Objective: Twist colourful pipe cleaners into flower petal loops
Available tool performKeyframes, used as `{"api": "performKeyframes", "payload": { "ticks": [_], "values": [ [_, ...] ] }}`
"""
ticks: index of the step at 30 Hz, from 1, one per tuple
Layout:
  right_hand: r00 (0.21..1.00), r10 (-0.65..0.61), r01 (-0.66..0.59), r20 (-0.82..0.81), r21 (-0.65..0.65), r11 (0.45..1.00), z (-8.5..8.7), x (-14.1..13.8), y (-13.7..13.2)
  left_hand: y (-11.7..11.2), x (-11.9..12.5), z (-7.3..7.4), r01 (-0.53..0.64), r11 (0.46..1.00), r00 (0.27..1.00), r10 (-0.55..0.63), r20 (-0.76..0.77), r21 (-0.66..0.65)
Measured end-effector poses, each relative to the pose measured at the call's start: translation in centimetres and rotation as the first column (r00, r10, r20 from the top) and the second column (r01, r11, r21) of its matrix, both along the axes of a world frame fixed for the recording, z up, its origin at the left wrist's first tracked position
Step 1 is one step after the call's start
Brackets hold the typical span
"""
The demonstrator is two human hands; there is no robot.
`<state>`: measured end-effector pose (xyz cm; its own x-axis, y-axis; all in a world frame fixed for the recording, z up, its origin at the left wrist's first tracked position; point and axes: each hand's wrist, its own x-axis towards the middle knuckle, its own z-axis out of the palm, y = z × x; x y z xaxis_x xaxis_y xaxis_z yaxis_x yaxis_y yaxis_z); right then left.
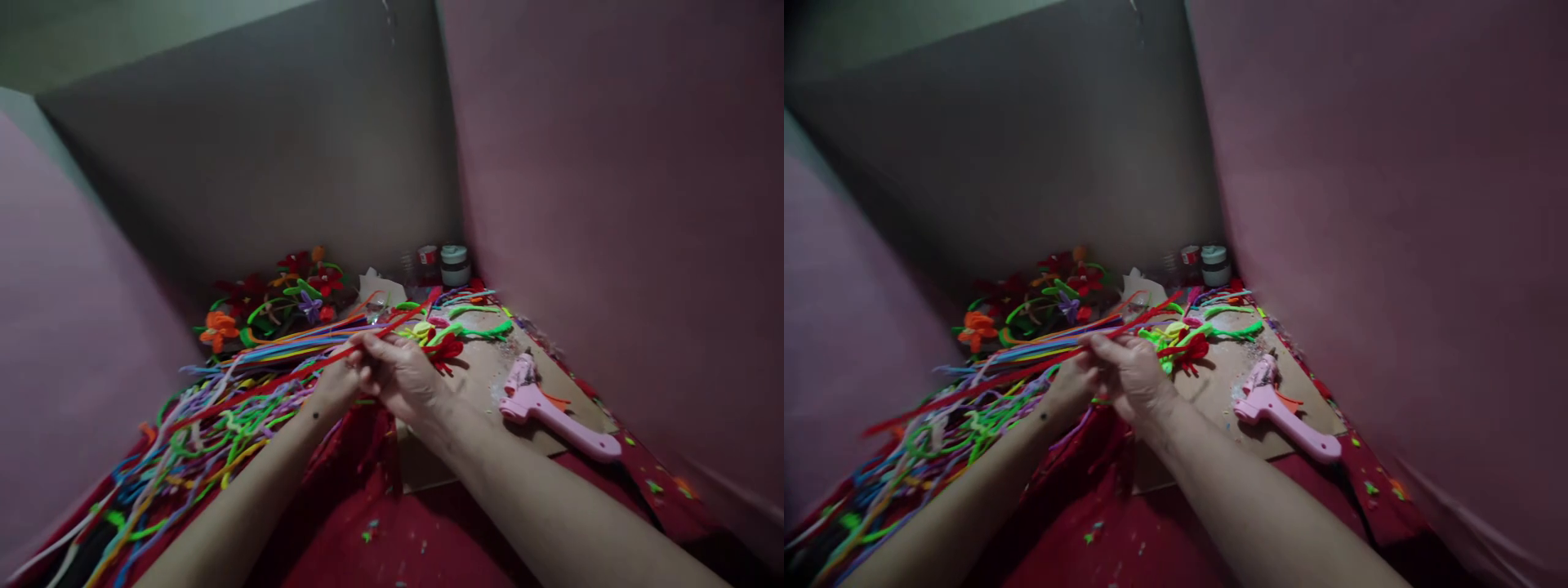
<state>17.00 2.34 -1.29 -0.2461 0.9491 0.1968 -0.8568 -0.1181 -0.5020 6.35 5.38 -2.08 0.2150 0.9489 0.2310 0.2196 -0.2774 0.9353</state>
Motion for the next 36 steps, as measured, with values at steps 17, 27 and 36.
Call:
{"api": "performKeyframes", "payload": {
  "ticks": [17, 27, 36],
  "values": [
    [0.893, -0.290, 0.331, 0.344, -0.064, 0.942, -3.7, -2.7, 0.5, -2.5, -4.1, -0.4, 0.016, 0.965, 0.921, 0.087, 0.379, -0.260],
    [0.776, -0.254, 0.294, 0.577, 0.025, 0.956, -4.7, -3.7, -0.4, -2.1, -4.7, -1.3, 0.015, 0.962, 0.926, 0.089, 0.367, -0.272],
    [0.748, -0.239, 0.259, 0.619, 0.059, 0.964, -4.8, -3.6, -0.7, -2.4, -5.0, -1.1, 0.076, 0.974, 0.986, -0.041, 0.163, -0.212]
  ]
}}
